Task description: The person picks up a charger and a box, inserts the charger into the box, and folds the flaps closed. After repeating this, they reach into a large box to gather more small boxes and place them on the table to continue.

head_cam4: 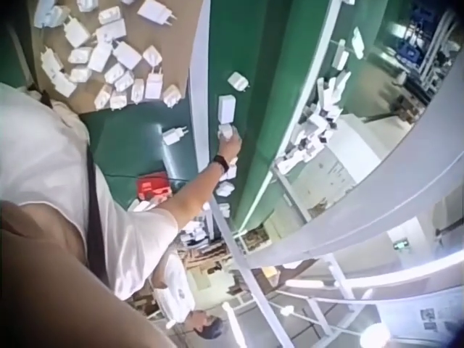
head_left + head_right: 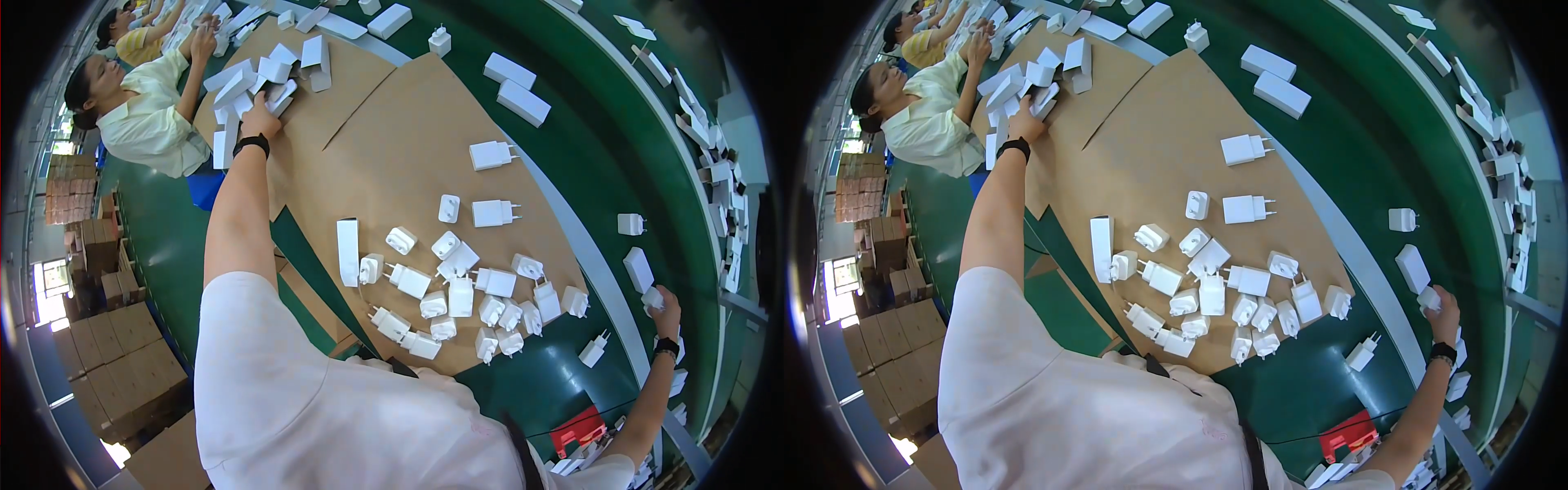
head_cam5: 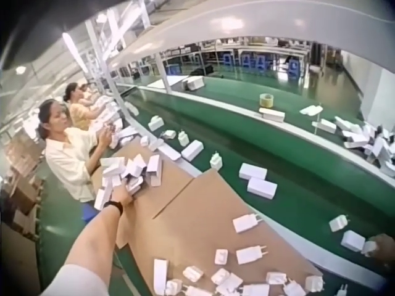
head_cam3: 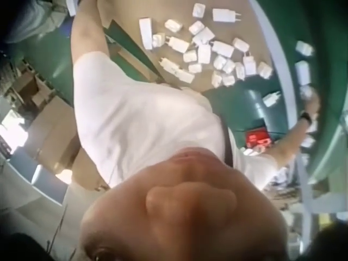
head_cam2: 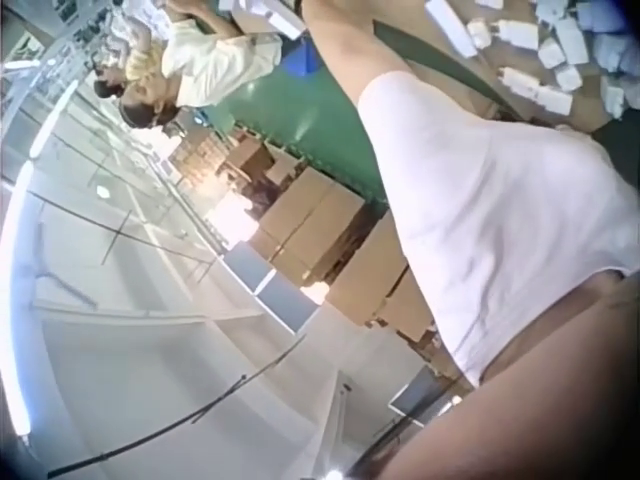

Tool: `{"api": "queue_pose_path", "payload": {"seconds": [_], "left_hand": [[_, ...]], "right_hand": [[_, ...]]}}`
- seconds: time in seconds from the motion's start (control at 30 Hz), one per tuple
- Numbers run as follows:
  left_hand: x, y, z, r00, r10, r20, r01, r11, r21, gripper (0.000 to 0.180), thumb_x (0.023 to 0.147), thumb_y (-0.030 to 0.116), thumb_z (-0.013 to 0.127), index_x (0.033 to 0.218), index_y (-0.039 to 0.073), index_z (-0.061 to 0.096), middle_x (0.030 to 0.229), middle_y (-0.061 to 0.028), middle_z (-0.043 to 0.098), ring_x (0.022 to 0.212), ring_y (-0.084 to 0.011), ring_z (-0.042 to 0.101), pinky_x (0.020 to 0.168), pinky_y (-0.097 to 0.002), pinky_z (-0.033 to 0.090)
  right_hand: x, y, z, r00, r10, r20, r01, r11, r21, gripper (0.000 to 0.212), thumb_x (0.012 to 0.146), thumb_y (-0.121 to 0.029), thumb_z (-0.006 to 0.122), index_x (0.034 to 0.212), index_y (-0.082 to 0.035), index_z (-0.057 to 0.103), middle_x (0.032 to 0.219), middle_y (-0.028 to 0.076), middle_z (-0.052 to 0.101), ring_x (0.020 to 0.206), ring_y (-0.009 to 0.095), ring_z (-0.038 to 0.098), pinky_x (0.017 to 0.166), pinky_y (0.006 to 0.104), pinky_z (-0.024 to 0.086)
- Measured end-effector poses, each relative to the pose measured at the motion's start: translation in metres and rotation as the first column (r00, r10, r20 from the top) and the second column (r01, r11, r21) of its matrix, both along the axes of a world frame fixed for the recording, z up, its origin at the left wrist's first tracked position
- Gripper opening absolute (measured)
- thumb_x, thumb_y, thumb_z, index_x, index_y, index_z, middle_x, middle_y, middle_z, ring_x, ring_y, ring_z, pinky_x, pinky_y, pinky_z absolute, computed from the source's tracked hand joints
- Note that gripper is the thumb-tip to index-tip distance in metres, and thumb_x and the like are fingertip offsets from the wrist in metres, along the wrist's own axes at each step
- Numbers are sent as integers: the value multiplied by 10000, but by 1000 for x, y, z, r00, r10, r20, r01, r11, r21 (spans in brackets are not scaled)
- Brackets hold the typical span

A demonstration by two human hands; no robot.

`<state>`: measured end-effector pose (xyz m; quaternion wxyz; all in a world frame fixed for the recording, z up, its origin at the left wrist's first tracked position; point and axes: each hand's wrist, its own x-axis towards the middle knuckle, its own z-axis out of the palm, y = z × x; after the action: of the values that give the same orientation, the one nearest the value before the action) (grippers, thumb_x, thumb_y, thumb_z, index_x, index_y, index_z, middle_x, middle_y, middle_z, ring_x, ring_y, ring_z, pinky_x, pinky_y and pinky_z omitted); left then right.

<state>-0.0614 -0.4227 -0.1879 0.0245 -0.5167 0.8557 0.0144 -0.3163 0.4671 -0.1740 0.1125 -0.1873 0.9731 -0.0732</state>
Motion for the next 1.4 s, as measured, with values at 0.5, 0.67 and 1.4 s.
{"api": "queue_pose_path", "payload": {"seconds": [0.5,0.67,1.4], "left_hand": [[73,140,122,543,250,-802,584,574,574,402,846,79,575,1215,15,429,1096,-56,531,976,-141,520,837,-288,416],[78,221,115,465,289,-837,695,467,547,403,858,91,551,1222,6,401,1146,-80,509,1048,-181,503,892,-326,400],[120,570,95,679,-42,-733,716,-184,673,546,724,119,708,1170,-26,429,1032,-112,555,934,-164,552,791,-295,464]], "right_hand": [[117,-34,85,987,-130,-95,108,972,-211,516,676,60,554,1166,-100,549,1151,119,574,1039,263,563,895,305,429],[169,-42,49,935,-312,-171,251,919,-305,479,705,22,578,1150,-155,562,1049,170,603,949,323,587,843,340,468],[340,-51,106,758,18,652,518,-625,-584,420,866,-211,554,1197,14,428,966,124,539,744,144,494,591,217,448]]}}
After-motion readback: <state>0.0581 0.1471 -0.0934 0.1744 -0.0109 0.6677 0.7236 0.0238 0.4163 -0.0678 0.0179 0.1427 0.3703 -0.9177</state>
